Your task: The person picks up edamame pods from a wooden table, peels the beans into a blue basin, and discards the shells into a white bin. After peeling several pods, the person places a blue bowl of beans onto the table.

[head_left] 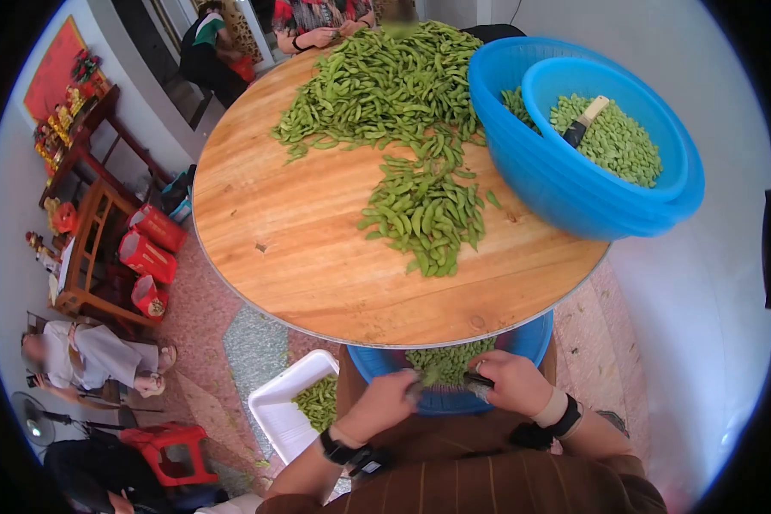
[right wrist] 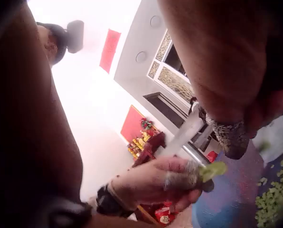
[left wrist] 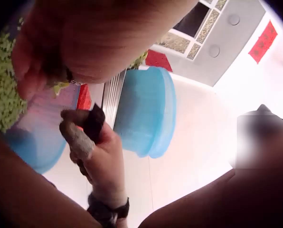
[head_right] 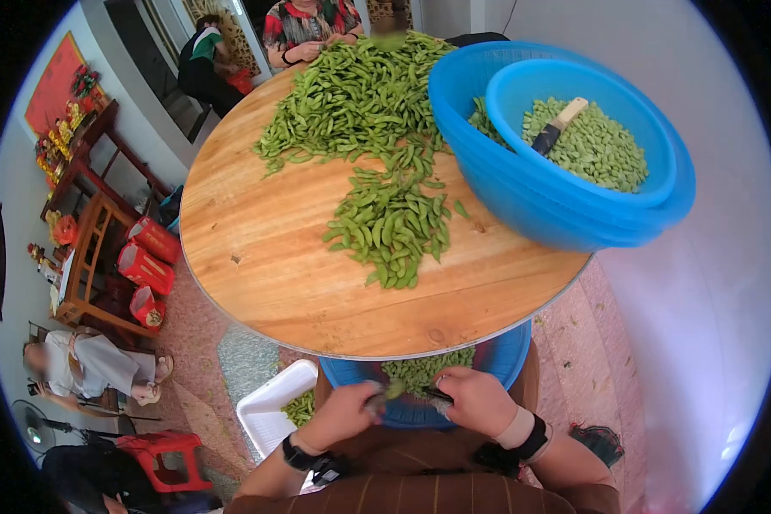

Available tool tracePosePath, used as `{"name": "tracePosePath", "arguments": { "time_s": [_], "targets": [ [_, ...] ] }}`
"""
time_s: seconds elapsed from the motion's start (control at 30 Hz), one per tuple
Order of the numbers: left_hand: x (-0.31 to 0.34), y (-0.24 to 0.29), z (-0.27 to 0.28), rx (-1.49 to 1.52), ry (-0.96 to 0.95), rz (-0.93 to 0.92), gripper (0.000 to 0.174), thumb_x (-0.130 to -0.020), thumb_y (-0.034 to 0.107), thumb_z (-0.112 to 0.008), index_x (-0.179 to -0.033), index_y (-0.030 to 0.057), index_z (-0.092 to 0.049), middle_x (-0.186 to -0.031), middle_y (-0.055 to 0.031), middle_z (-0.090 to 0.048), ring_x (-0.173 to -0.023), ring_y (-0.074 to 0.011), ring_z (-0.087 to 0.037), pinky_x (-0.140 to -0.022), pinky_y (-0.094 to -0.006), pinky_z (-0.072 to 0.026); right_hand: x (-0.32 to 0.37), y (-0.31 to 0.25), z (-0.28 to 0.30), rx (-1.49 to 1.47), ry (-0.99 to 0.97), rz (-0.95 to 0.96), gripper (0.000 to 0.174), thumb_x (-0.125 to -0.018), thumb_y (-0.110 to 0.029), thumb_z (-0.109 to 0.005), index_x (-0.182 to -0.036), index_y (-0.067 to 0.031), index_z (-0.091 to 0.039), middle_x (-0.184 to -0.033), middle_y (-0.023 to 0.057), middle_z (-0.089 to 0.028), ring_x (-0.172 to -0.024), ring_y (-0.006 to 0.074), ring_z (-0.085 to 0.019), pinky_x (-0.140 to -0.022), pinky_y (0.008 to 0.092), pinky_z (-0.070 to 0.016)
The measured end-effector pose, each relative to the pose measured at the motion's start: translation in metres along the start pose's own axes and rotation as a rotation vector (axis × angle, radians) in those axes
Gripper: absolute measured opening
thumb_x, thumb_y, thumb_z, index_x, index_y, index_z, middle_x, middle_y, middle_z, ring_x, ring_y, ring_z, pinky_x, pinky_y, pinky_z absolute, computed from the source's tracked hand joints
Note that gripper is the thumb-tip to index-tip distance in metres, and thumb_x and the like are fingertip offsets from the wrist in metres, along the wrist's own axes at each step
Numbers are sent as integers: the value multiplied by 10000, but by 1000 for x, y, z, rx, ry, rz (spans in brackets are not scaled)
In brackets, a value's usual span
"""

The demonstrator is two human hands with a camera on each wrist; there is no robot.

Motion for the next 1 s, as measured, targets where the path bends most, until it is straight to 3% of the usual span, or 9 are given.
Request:
{"name": "tracePosePath", "arguments": {
  "time_s": [0.1, 0.17, 0.3, 0.63, 0.7, 0.77, 0.8, 0.87, 1.0],
  "targets": [
    [41, -20, 59, -228, 274, 57, 155, -783, 122, -576, -907, 30, -585, -808, -229, -612, -765, -409, -600, -663, -459, -487, -17, -20, 30, -66, -101, 9, 172, -699, -158, -651, -803, -42, -576, -760, 164, -581, -734, 367, -584, -610, 446, -473],
    [67, -70, 76, -407, 279, 245, 226, -769, 198, -645, -887, 14, -588, -784, -223, -618, -759, -397, -610, -658, -457, -490, -39, -19, 66, -20, 47, -135, 172, -718, -164, -651, -792, -33, -567, -770, 168, -575, -742, 370, -581, -625, 451, -467],
    [109, -102, 101, -650, 376, 565, 350, -714, 221, -727, -981, 19, -624, -863, -181, -648, -839, -342, -626, -699, -428, -496, -101, -34, 115, 173, 285, -3, 172, -737, -167, -646, -791, -33, -552, -748, 176, -574, -712, 375, -579, -617, 455, -461],
    [65, -9, 112, -236, 394, 121, 237, -827, 254, -624, -951, 52, -624, -845, -175, -631, -792, -358, -609, -691, -425, -487, -145, -37, 132, 334, 453, 42, 137, -715, -92, -638, -756, -28, -525, -715, 186, -586, -666, 390, -577, -589, 461, -449],
    [51, 15, 104, -121, 346, -65, 209, -850, 204, -598, -1007, 70, -624, -867, -169, -626, -810, -343, -605, -696, -404, -484, -135, -39, 142, 331, 476, 45, 159, -760, -129, -658, -747, -27, -536, -653, 137, -577, -578, 286, -589, -525, 409, -437],
    [38, 46, 103, -43, 359, -198, 223, -856, 188, -590, -1039, 65, -619, -877, -167, -626, -818, -337, -603, -699, -392, -485, -123, 11, 116, -415, 236, -427, 160, -822, -166, -655, -799, -45, -554, -638, 38, -549, -508, 143, -526, -457, 310, -404],
    [33, 67, 104, 43, 368, -323, 239, -862, 172, -583, -1071, 61, -614, -887, -164, -625, -826, -331, -602, -702, -381, -486, -117, 9, 114, -412, 245, -423, 160, -822, -166, -655, -799, -45, -554, -638, 38, -549, -508, 143, -526, -457, 310, -404],
    [19, 91, 105, 114, 419, -346, 246, -862, 149, -591, -1086, 52, -617, -906, -138, -624, -824, -280, -605, -708, -342, -481, -92, 14, 64, -1194, 110, -624, 153, -867, -197, -635, -878, -62, -564, -664, -18, -510, -510, 47, -433, -444, 216, -356],
    [0, 107, 92, 323, 357, -395, 257, -868, 115, -591, -1115, 43, -609, -930, -77, -601, -825, -217, -591, -717, -298, -474, -44, -7, -18, -1928, -246, -835, 145, -911, -162, -567, -1008, -64, -521, -771, 10, -497, -533, 31, -407, -459, 187, -330]
  ]
}}
Point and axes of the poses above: each hand's wrist, its own x-axis away from the middle knuckle, its own z-axis out of the back of the hand, y = z × x, the point moved 10 cm from there along -x, towards the middle knuckle
